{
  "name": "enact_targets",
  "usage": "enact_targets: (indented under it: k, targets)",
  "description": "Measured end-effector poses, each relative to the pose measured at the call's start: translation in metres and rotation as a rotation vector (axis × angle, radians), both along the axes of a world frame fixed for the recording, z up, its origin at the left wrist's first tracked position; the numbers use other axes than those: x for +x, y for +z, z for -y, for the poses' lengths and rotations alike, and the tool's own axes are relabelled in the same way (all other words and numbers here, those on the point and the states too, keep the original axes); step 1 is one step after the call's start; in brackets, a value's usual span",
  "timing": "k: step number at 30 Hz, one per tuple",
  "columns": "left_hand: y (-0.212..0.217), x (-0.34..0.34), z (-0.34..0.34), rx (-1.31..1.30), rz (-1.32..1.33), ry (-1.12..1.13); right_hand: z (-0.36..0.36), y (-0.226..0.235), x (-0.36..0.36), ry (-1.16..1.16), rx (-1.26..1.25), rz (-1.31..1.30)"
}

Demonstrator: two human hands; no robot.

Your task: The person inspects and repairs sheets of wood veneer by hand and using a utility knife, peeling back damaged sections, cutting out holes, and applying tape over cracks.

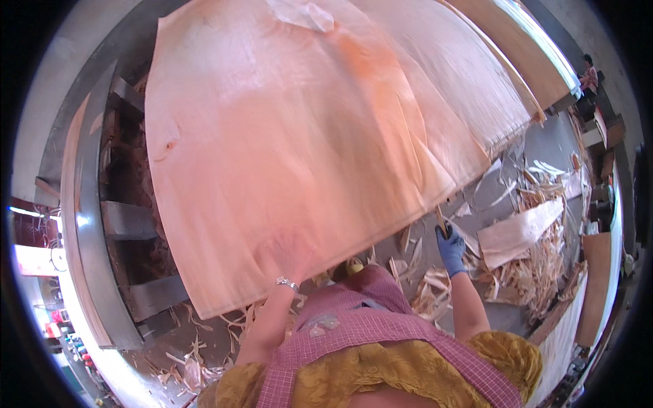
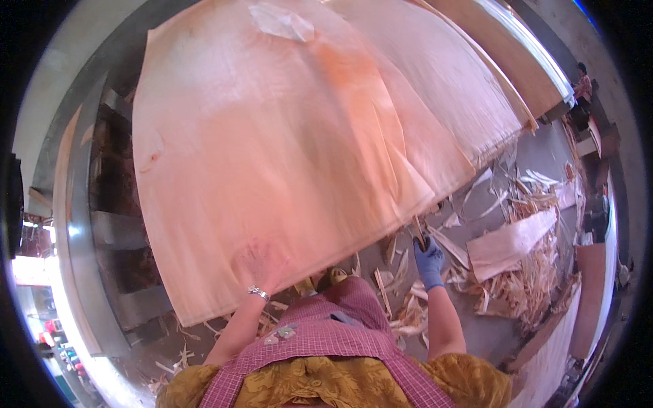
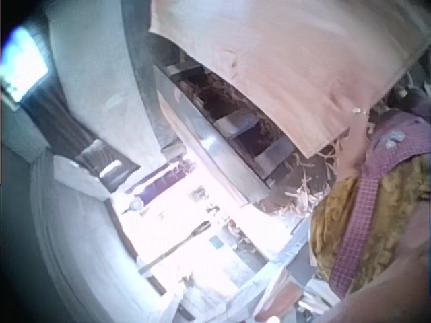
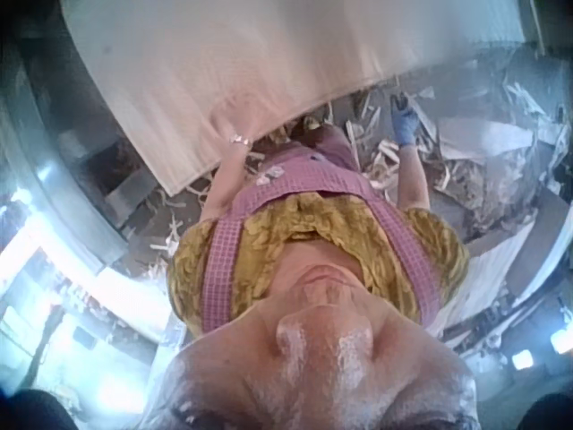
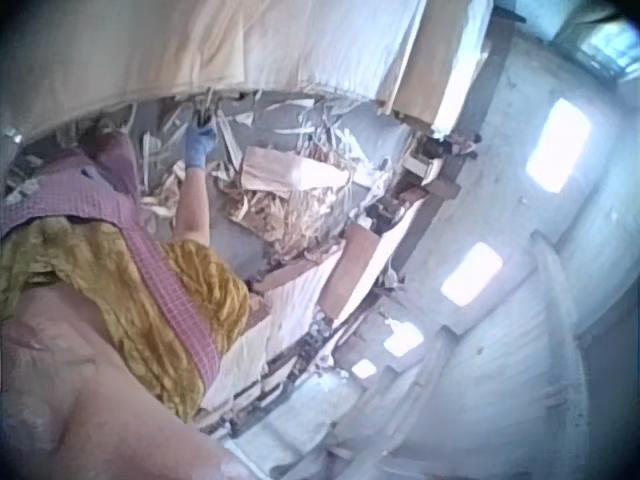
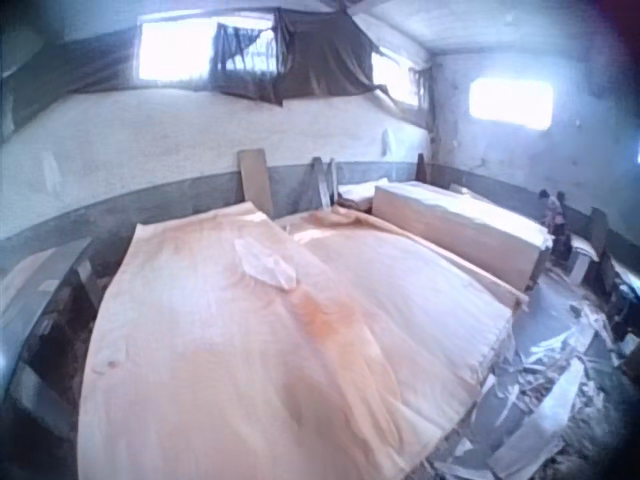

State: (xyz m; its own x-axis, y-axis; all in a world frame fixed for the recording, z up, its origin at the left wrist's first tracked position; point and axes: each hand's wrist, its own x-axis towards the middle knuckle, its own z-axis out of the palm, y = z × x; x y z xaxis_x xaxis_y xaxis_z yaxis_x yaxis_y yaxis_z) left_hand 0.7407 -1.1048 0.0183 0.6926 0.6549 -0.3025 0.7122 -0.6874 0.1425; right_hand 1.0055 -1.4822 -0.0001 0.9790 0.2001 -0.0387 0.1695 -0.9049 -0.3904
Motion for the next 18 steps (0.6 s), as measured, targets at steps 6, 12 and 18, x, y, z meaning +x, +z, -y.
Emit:
enact_targets:
  k: [6,12,18]
  targets:
    - [-0.062,0.028,-0.013,0.085,0.05,-0.047,0.018,0.015,0.039,-0.058,0.246,-0.014]
    - [0.049,0.096,-0.007,-0.283,-0.278,-0.092,0.103,0.036,0.069,-0.049,0.097,-0.04]
    - [0.004,0.081,-0.011,-0.162,-0.448,0.077,0.173,0.029,0.135,-0.031,0.051,0.123]
